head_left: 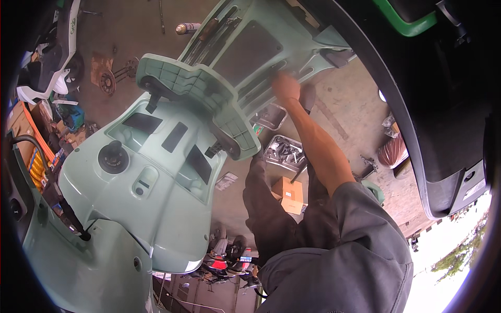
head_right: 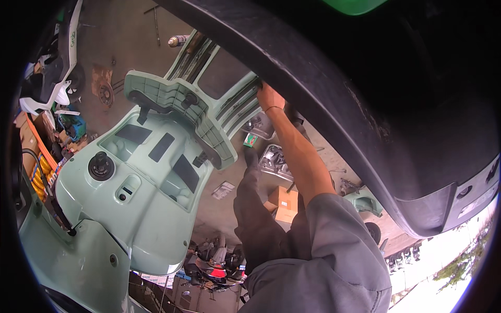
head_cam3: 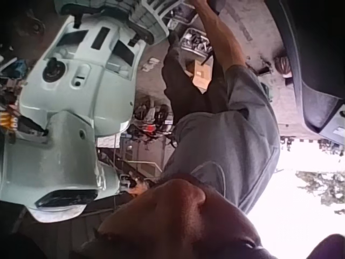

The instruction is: The person assembles the front panel of an electric scooter by aligning the components and then secures it by using a screwdriver to tighten several screws on the side.

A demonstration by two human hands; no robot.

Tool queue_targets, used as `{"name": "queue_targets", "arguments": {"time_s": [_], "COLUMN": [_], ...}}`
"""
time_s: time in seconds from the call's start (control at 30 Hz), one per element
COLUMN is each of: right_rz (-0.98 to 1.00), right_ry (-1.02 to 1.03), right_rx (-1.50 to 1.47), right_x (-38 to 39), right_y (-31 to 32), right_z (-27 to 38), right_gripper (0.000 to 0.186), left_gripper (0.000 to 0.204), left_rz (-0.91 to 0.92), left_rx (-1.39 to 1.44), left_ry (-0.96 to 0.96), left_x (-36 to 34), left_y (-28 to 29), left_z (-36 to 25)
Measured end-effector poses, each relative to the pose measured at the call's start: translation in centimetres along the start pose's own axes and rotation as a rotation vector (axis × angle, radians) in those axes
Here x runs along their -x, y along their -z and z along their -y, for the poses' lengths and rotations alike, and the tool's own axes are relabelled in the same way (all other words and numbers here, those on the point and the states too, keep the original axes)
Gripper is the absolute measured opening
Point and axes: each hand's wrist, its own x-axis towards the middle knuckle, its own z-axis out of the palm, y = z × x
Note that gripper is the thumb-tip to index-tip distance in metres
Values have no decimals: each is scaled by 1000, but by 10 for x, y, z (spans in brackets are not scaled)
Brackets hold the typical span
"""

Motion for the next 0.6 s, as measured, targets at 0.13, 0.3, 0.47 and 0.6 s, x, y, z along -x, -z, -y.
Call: {"name": "queue_targets", "arguments": {"time_s": [0.13,0.3,0.47,0.6], "right_rz": [97,150,154,15], "right_ry": [22,89,110,94], "right_rx": [36,112,-57,-326], "right_x": [-9,-10,-4,36], "right_y": [8,16,40,88], "right_z": [3,11,-1,-16], "right_gripper": [33,20,28,33], "left_gripper": [60,35,27,44], "left_rz": [12,279,79,142], "left_rx": [300,191,277,79], "left_ry": [291,136,264,272], "left_x": [-4,-34,-41,-53], "left_y": [2,11,-8,-5], "left_z": [-25,-49,-89,-115]}}
